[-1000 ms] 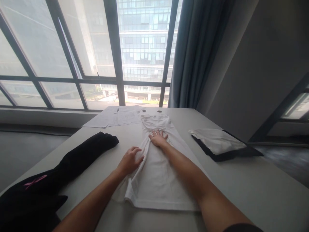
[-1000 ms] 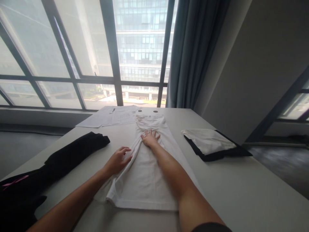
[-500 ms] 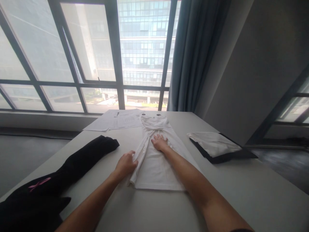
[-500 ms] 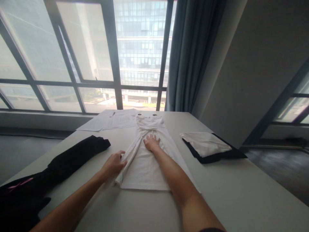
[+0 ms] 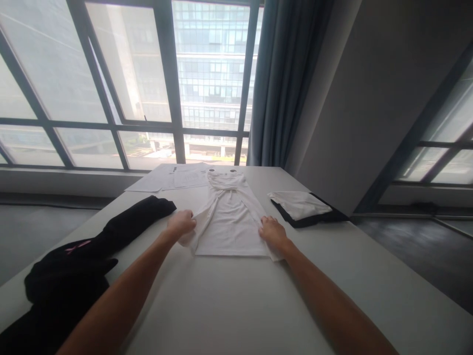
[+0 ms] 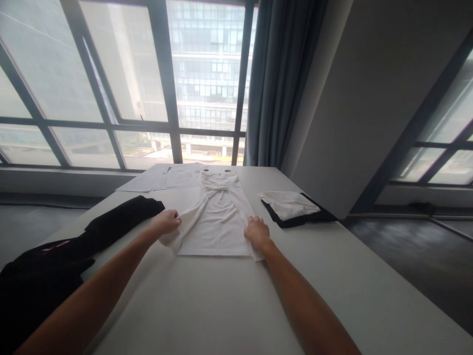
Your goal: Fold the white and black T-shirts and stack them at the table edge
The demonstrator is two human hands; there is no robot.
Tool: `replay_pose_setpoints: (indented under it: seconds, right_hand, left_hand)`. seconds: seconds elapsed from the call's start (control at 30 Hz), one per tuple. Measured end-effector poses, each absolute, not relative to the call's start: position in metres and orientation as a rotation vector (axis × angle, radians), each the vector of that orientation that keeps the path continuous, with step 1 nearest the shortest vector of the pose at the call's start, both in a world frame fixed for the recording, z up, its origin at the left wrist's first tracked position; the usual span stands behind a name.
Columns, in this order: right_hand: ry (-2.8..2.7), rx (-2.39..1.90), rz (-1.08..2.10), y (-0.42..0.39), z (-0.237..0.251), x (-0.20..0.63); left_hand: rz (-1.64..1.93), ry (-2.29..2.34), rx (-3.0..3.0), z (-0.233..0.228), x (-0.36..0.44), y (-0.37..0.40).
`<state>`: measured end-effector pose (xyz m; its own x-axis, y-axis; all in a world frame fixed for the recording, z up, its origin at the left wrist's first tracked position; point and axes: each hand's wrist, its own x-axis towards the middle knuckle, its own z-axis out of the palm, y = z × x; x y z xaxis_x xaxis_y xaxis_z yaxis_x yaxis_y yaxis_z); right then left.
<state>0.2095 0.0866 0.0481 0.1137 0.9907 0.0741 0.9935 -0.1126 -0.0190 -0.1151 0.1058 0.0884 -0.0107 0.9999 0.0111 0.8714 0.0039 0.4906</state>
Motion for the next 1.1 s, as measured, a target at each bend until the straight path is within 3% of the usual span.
replay_pose_setpoints:
  seconds: [0.2,0.4,0.7,0.8,0.93,1.1]
  right_hand:
    - [-2.053,-2.283,-0.072,0.077,0.047,0.208]
    - [-1.994,-2.271,-0.087,0.078,0.051,0.213]
    - [-2.072,-2.226,-0.097,0.071,0.055,0.21]
    - [-2.093,-2.131,-0.094,0.069,0.057,0.201]
    - [-2.089,-2.013,0.217,0.077,0.061,0.178]
    - [-2.131,-1.795,0.52,0.099,0.055,0.151]
  left_hand:
    - [0.476,1.958,2.111,0.122,-0.059,0.09]
    - [0.328,1.647,2.466,0.096,-0.007,0.064]
    - [0.39,1.282,2.413,0.061,-0.036,0.063]
    - [0.53,1.424,2.446,0.058,-0.056,0.068]
    - [0.506,1.777,2.291,0.049,-0.077,0.079]
    - [0.535,1.787,2.111,0.043,-0.083,0.083]
